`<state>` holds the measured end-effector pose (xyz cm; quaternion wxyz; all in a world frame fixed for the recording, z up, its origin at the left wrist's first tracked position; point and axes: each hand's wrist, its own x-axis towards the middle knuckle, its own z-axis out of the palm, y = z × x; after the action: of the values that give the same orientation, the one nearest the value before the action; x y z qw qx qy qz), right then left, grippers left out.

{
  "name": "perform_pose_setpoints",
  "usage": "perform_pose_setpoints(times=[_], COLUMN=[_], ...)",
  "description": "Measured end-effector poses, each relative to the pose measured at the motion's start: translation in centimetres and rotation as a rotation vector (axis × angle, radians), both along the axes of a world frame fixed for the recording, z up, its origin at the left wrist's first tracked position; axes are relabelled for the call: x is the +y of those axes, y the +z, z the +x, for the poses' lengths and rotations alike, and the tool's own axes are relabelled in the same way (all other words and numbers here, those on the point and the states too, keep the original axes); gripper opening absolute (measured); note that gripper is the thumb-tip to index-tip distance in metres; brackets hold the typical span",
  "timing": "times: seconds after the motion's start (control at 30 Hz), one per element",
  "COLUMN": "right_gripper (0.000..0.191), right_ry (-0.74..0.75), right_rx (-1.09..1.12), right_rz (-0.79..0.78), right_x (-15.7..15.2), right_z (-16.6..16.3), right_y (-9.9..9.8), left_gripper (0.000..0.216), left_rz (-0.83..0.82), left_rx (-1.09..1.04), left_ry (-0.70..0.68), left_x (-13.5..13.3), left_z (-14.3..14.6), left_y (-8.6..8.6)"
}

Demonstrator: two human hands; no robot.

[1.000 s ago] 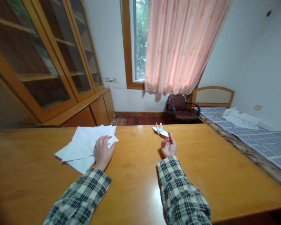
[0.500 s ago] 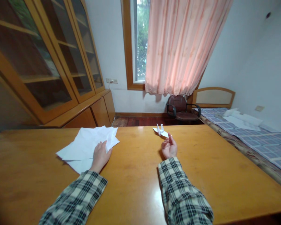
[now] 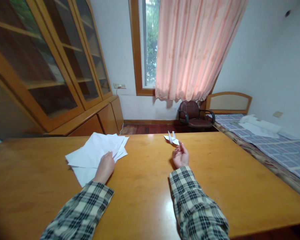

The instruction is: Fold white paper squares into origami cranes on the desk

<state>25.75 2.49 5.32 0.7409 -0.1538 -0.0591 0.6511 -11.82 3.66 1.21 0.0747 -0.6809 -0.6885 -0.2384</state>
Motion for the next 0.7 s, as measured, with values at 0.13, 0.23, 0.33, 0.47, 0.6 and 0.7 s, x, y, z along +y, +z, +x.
perform_pose_setpoints(times=[0.13, 0.23, 0.33, 0.47, 0.6, 0.7], right_gripper=[0.016, 0.015, 0.014, 0.016, 0.015, 0.017], right_ry=[0.001, 0.010, 0.015, 0.020, 0.027, 0.042], right_rx=[-0.006, -0.019, -0.026, -0.015, -0.059, -0.132], right_rz=[-0.011, -0.020, -0.021, -0.035, -0.027, -0.005], right_x=[0.0, 0.0, 0.0, 0.0, 0.0, 0.2], right_z=[-0.2, -0.4, -0.7, -1.0, -1.4, -1.6], right_y=[-0.1, 0.0, 0.0, 0.1, -0.1, -0.5], left_gripper=[0.051, 0.053, 0.055, 0.057, 0.063, 0.066], left_rz=[0.100, 0.200, 0.298, 0.396, 0.388, 0.382], left_rx=[-0.049, -0.102, -0.150, -0.158, -0.159, -0.144], left_ry=[0.007, -0.006, -0.038, -0.145, -0.290, -0.421], left_x=[-0.5, -1.1, -1.7, -2.6, -3.3, -3.6], left_z=[-0.2, 0.1, 0.7, 2.2, 4.1, 5.5], left_y=[0.9, 2.6, 4.6, 6.2, 5.9, 4.9])
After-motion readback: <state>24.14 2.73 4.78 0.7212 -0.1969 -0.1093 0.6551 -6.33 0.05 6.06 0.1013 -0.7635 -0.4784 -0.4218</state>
